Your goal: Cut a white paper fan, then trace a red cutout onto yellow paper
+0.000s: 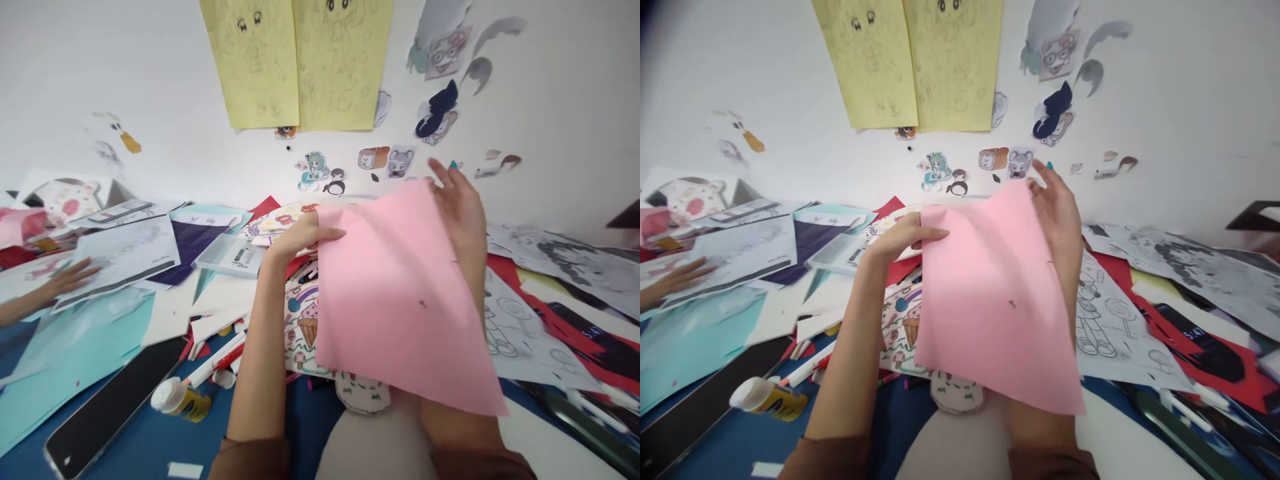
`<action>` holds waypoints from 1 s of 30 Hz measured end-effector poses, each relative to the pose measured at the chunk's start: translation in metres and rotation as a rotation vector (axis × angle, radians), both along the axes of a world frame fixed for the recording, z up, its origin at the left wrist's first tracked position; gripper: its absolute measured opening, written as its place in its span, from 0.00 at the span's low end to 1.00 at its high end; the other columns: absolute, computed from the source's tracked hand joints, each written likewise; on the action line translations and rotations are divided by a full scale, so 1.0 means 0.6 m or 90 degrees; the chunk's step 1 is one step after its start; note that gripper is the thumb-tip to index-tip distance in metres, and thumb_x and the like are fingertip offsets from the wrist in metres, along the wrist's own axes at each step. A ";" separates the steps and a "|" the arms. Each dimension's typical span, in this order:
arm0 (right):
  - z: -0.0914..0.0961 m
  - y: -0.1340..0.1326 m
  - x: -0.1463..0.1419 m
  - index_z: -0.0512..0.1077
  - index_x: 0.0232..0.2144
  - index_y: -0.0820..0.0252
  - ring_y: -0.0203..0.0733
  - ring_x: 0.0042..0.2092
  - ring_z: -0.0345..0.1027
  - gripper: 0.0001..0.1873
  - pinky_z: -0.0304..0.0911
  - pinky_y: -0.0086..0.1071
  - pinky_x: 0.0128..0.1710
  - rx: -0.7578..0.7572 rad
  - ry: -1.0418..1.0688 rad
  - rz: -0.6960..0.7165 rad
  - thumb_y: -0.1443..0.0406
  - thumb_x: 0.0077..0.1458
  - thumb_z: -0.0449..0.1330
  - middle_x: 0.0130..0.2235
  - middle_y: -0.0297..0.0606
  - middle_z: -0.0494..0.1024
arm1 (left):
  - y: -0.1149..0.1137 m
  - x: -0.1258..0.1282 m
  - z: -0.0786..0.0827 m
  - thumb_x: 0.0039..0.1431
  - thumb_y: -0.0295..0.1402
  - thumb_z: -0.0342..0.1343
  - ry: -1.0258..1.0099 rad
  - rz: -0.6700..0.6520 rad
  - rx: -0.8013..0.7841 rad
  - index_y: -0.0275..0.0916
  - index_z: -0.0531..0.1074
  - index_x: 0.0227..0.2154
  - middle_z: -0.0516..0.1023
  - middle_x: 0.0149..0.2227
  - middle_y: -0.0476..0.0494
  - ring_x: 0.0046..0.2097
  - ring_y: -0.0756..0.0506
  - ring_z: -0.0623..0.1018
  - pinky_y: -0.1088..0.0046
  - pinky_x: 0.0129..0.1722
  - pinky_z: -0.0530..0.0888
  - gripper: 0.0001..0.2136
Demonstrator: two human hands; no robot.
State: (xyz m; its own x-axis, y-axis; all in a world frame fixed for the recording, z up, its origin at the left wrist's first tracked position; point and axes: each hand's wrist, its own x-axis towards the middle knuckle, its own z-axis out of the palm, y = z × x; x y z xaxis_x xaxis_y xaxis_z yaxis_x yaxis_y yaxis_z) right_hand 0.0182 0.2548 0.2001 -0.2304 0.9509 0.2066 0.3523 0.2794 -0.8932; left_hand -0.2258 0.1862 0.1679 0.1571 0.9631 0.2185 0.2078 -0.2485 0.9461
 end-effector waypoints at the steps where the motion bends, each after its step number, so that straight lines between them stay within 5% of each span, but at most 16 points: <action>1: -0.002 0.002 -0.003 0.57 0.56 0.55 0.39 0.47 0.66 0.23 0.66 0.36 0.45 0.004 0.030 0.008 0.54 0.65 0.40 0.55 0.44 0.65 | -0.001 -0.008 -0.001 0.45 0.32 0.62 0.024 0.022 -0.008 0.35 0.70 0.22 0.64 0.22 0.49 0.22 0.55 0.60 0.79 0.18 0.53 0.07; 5: -0.014 0.015 -0.008 0.60 0.50 0.57 0.35 0.44 0.68 0.17 0.67 0.25 0.39 -0.102 0.015 0.011 0.58 0.62 0.46 0.50 0.43 0.70 | 0.003 -0.039 -0.015 0.39 0.27 0.65 -0.090 0.167 -0.033 0.34 0.70 0.20 0.65 0.20 0.48 0.22 0.54 0.63 0.79 0.18 0.56 0.08; 9: -0.028 0.022 -0.016 0.65 0.43 0.61 0.38 0.41 0.68 0.15 0.67 0.27 0.37 -0.169 -0.098 -0.040 0.60 0.55 0.58 0.45 0.47 0.73 | 0.026 -0.056 -0.030 0.48 0.30 0.58 -0.306 0.353 0.049 0.36 0.71 0.32 0.72 0.28 0.48 0.28 0.52 0.71 0.80 0.25 0.68 0.07; 13: -0.036 0.022 -0.031 0.69 0.39 0.61 0.38 0.40 0.70 0.15 0.67 0.27 0.36 -0.214 -0.168 -0.004 0.56 0.58 0.54 0.44 0.44 0.75 | 0.055 -0.064 -0.050 0.54 0.27 0.50 -0.479 0.522 0.045 0.38 0.67 0.34 0.64 0.19 0.56 0.20 0.56 0.64 0.83 0.21 0.65 0.05; 18: -0.032 0.031 -0.040 0.62 0.52 0.63 0.40 0.46 0.69 0.28 0.66 0.28 0.41 -0.149 -0.176 -0.074 0.49 0.63 0.39 0.49 0.48 0.72 | 0.068 -0.068 -0.074 0.60 0.25 0.47 -0.448 0.523 -0.060 0.33 0.66 0.35 0.68 0.24 0.52 0.25 0.54 0.71 0.79 0.27 0.72 0.04; 22: -0.017 0.032 -0.039 0.64 0.49 0.63 0.44 0.47 0.68 0.29 0.64 0.33 0.46 -0.133 -0.227 -0.092 0.47 0.57 0.51 0.45 0.46 0.74 | 0.062 -0.066 -0.067 0.62 0.31 0.50 -0.331 0.514 -0.064 0.33 0.67 0.39 0.72 0.33 0.48 0.30 0.53 0.73 0.77 0.28 0.73 0.07; 26: -0.029 0.025 -0.052 0.70 0.40 0.66 0.52 0.42 0.71 0.26 0.65 0.44 0.45 -0.297 -0.305 -0.004 0.51 0.46 0.65 0.37 0.50 0.77 | 0.050 -0.065 -0.052 0.61 0.30 0.46 -0.104 0.462 -0.123 0.32 0.70 0.27 0.72 0.22 0.48 0.18 0.55 0.65 0.81 0.17 0.62 0.11; 30: -0.076 0.031 -0.075 0.70 0.39 0.70 0.47 0.37 0.72 0.26 0.68 0.41 0.39 -0.440 -0.247 0.105 0.51 0.51 0.61 0.31 0.49 0.76 | 0.042 -0.064 -0.043 0.64 0.42 0.39 0.125 0.365 -0.210 0.33 0.68 0.15 0.70 0.16 0.43 0.14 0.55 0.60 0.79 0.15 0.55 0.27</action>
State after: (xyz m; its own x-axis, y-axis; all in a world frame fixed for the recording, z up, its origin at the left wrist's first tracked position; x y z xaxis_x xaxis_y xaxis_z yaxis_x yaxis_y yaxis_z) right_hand -0.0266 0.2734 0.1548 -0.3130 0.7821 -0.5389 0.6751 -0.2160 -0.7055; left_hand -0.2642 0.2117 0.1422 -0.3908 0.9169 -0.0808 0.3952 0.2464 0.8849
